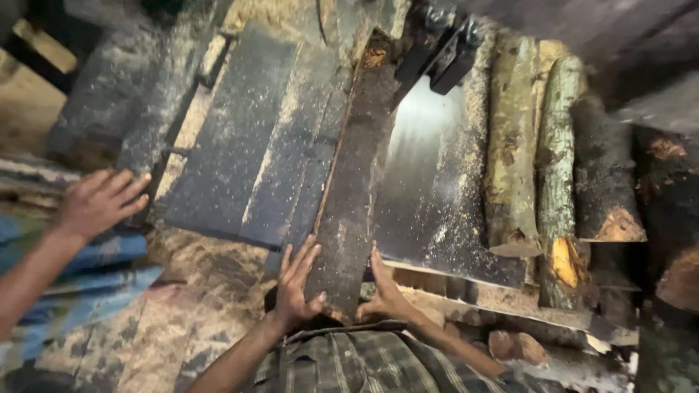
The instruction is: The person saws wooden logs by feeding them through a vertical bandsaw with the help of an assistant.
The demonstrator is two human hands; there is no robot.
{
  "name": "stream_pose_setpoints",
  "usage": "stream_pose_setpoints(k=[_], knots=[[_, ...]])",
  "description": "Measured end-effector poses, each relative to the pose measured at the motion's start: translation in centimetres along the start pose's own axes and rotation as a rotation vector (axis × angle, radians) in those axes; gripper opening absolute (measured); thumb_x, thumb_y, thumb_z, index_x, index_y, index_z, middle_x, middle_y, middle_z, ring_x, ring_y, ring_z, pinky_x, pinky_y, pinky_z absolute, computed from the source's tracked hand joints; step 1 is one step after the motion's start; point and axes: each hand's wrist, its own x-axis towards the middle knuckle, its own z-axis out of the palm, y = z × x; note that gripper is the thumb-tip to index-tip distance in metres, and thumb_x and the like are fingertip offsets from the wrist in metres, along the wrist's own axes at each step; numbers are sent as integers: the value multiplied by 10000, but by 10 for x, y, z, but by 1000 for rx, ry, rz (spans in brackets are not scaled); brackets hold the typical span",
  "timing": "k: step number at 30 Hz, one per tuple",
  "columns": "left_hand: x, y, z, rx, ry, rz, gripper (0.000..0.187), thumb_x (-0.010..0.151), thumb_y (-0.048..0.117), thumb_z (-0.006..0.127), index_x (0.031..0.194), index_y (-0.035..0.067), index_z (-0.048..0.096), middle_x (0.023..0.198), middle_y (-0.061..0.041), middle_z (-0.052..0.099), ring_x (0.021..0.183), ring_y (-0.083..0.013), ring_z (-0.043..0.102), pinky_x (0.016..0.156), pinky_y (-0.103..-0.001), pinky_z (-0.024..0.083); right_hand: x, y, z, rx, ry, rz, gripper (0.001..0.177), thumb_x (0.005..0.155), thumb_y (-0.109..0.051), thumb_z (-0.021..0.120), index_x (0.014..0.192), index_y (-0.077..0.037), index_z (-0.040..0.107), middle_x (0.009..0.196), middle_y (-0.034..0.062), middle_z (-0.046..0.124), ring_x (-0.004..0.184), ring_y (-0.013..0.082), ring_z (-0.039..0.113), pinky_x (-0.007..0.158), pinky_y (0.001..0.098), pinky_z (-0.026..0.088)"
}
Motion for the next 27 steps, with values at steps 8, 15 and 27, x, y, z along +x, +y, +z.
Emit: stream_pose_setpoints(k=[8,15,27], knots=[[78,-16,17,29,-41,-16,779,882,477,479,1497,0,509,1562,-273,488,1436,-427,493,1248,-600,252,73,-26,-65,340,98,76,1531,609,-309,980,1663,26,-78,1772,240,-85,1642,350,-57,1312,444,72],[103,-14,26,11,65,36,697,885,382,512,1460,-11,538,1508,-268,537,1432,-420,510,1227,-518,350,91,-21,-79,121,225,-22,1359,515,-78,942,1595,35,125,1692,227,143,1571,304,118,1252,420,154],[93,11,44,-223,357,-180,499,879,231,575,1275,-71,614,1291,-251,655,1236,-378,635,1103,-434,469,11,-30,59,301,729,143,437,998,-49,601,1429,18,577,1469,191,607,1414,292,518,1194,377,354]])
